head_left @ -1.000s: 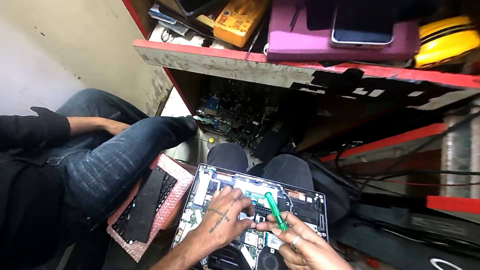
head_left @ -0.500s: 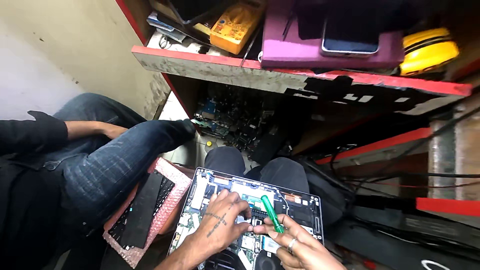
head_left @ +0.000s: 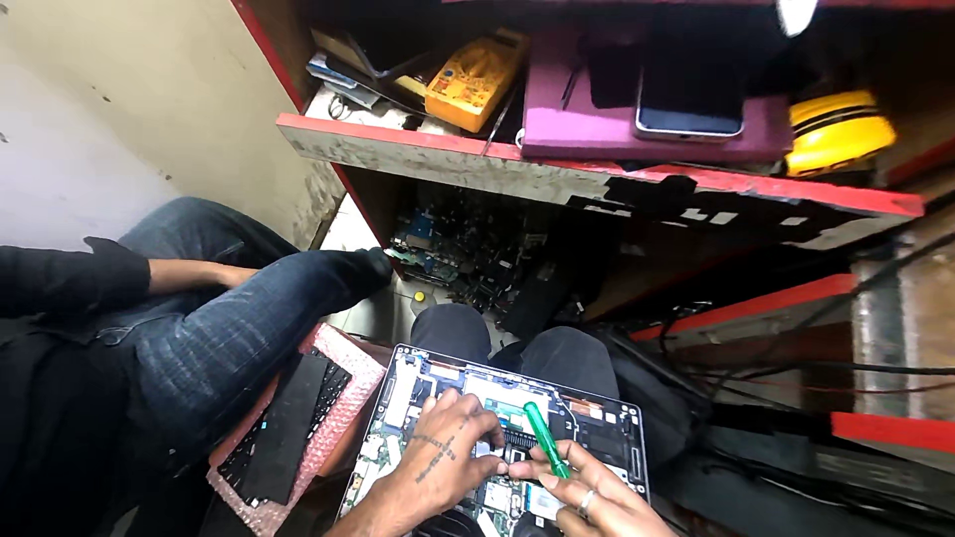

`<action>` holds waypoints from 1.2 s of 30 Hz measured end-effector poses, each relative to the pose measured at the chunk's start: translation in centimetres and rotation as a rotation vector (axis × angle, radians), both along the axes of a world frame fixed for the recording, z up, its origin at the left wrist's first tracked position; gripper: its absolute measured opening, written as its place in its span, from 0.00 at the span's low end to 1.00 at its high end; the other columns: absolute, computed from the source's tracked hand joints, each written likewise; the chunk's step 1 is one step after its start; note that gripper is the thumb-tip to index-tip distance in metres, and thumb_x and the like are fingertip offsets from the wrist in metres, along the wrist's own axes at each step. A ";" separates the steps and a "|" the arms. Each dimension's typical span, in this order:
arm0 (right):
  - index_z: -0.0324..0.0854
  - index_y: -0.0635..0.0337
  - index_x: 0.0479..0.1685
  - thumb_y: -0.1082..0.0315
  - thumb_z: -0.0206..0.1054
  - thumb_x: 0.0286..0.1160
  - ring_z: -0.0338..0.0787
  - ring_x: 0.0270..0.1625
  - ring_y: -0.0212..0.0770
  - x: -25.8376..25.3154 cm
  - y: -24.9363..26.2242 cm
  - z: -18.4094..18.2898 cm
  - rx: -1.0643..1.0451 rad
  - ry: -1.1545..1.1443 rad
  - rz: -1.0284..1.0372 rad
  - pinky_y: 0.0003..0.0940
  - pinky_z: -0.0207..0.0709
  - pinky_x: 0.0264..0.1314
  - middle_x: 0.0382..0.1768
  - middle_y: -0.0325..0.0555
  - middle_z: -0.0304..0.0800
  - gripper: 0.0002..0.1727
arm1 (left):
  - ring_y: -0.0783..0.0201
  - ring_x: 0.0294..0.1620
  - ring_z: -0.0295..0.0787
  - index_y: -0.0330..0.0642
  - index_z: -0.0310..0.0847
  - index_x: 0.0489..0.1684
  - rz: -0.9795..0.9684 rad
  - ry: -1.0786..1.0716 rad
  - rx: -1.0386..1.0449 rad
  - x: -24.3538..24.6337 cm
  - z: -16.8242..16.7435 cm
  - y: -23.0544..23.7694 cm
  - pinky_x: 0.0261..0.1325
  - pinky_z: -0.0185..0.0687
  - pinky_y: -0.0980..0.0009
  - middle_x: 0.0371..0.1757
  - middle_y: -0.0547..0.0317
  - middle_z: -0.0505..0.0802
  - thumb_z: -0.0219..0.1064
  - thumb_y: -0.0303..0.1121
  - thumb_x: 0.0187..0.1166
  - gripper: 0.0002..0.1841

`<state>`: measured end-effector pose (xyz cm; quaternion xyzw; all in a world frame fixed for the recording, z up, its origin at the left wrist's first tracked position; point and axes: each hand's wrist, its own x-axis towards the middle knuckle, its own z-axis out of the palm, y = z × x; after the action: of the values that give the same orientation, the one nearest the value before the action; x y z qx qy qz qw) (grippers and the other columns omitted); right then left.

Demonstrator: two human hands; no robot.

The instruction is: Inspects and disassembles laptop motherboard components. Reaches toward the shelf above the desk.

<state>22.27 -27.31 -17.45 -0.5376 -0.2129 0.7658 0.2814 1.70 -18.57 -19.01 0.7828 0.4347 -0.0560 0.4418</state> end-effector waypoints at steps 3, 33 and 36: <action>0.63 0.53 0.67 0.73 0.48 0.85 0.59 0.15 0.17 0.0 0.0 -0.1 0.008 0.002 0.000 0.17 0.51 0.14 0.53 0.37 0.91 0.15 | 0.49 0.60 0.81 0.46 0.90 0.53 -0.005 0.003 -0.014 0.0 0.1 0.1 0.68 0.67 0.48 0.50 0.51 0.90 0.73 0.45 0.76 0.15; 0.67 0.53 0.67 0.72 0.47 0.86 0.56 0.13 0.17 0.7 0.8 -0.4 0.035 0.075 -0.145 0.16 0.49 0.13 0.61 0.45 0.91 0.15 | 0.56 0.50 0.85 0.45 0.90 0.51 0.121 0.002 0.033 0.5 -0.6 0.1 0.64 0.71 0.54 0.42 0.58 0.92 0.64 0.51 0.83 0.19; 0.66 0.53 0.68 0.72 0.47 0.86 0.57 0.13 0.17 0.8 0.8 -0.3 0.035 0.079 -0.144 0.16 0.50 0.12 0.61 0.44 0.91 0.15 | 0.56 0.51 0.85 0.45 0.90 0.52 0.117 0.005 0.025 0.5 -0.5 0.1 0.64 0.71 0.53 0.42 0.57 0.92 0.64 0.52 0.83 0.20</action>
<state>23.03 -26.52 -17.74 -0.5160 -0.1758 0.7603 0.3531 2.22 -18.44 -19.56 0.7612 0.4815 -0.0264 0.4336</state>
